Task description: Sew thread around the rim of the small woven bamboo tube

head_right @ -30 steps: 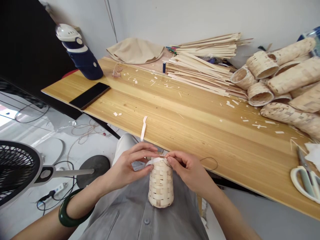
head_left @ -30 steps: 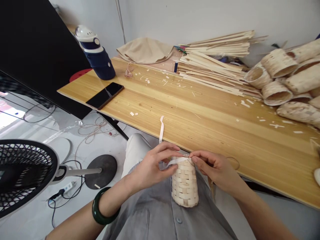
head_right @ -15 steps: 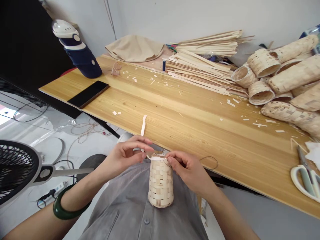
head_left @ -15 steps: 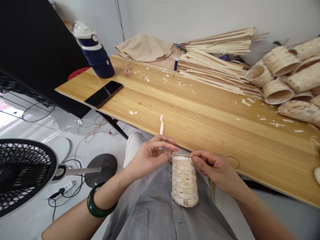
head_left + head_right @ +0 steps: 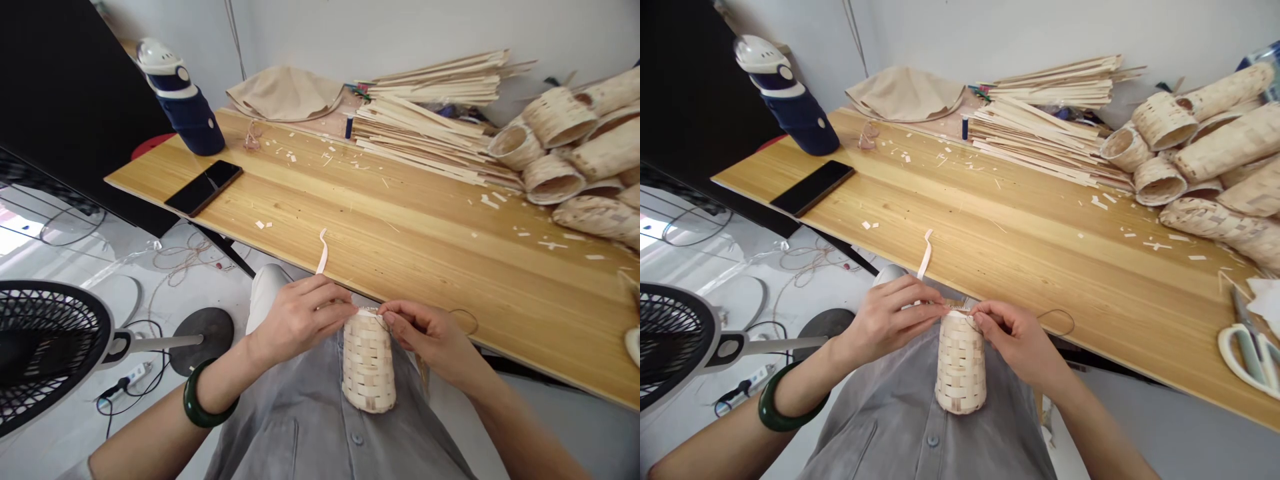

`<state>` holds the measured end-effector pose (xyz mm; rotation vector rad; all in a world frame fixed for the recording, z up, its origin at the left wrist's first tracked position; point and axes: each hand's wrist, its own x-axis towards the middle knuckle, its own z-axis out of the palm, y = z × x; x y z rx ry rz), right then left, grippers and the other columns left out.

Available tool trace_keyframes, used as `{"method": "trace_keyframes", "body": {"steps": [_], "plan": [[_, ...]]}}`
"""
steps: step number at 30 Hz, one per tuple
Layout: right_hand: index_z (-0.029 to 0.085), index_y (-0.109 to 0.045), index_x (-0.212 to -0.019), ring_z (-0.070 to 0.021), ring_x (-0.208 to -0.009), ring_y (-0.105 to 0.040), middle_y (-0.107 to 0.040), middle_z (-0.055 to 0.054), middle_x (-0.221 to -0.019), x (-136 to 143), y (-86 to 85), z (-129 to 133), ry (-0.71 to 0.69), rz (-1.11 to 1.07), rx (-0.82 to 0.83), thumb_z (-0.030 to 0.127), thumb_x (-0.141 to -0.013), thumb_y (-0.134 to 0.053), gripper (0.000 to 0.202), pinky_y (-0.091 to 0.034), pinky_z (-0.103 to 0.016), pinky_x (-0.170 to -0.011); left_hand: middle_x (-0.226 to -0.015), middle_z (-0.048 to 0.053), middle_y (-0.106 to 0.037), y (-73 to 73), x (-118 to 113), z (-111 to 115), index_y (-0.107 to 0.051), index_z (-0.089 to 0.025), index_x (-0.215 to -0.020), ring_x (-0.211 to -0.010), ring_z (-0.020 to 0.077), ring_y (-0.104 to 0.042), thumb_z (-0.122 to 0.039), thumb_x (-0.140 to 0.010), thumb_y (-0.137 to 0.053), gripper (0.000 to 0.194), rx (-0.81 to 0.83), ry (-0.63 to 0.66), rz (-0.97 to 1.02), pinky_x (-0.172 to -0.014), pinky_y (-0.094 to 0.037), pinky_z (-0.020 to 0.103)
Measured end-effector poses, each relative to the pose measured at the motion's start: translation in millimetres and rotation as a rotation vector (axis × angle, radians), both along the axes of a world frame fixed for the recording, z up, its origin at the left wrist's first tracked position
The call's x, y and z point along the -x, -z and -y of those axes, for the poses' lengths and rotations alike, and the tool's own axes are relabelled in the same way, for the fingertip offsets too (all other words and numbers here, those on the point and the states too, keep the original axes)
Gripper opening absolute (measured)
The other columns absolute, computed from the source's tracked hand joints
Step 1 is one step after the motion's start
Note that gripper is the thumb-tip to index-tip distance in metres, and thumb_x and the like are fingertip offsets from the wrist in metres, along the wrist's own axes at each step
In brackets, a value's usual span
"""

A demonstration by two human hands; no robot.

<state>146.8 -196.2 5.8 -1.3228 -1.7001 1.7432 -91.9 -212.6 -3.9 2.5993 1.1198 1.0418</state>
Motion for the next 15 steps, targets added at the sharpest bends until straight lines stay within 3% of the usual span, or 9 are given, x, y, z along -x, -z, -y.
{"method": "trace_keyframes", "body": {"steps": [15], "plan": [[0.018,-0.069,-0.090,-0.0099,-0.054,-0.039,-0.052,0.001,-0.065,0,-1.6,2,-0.001,0.015,-0.072,0.053,-0.091,-0.057,0.037,-0.032,-0.024,-0.048,-0.097,0.003,-0.078,13.2,1,3,-0.071,-0.024,-0.100,-0.082,0.0172,-0.069,-0.021,-0.091,-0.063,0.012,-0.106,-0.008,0.011,-0.069,-0.054,0.028]]}}
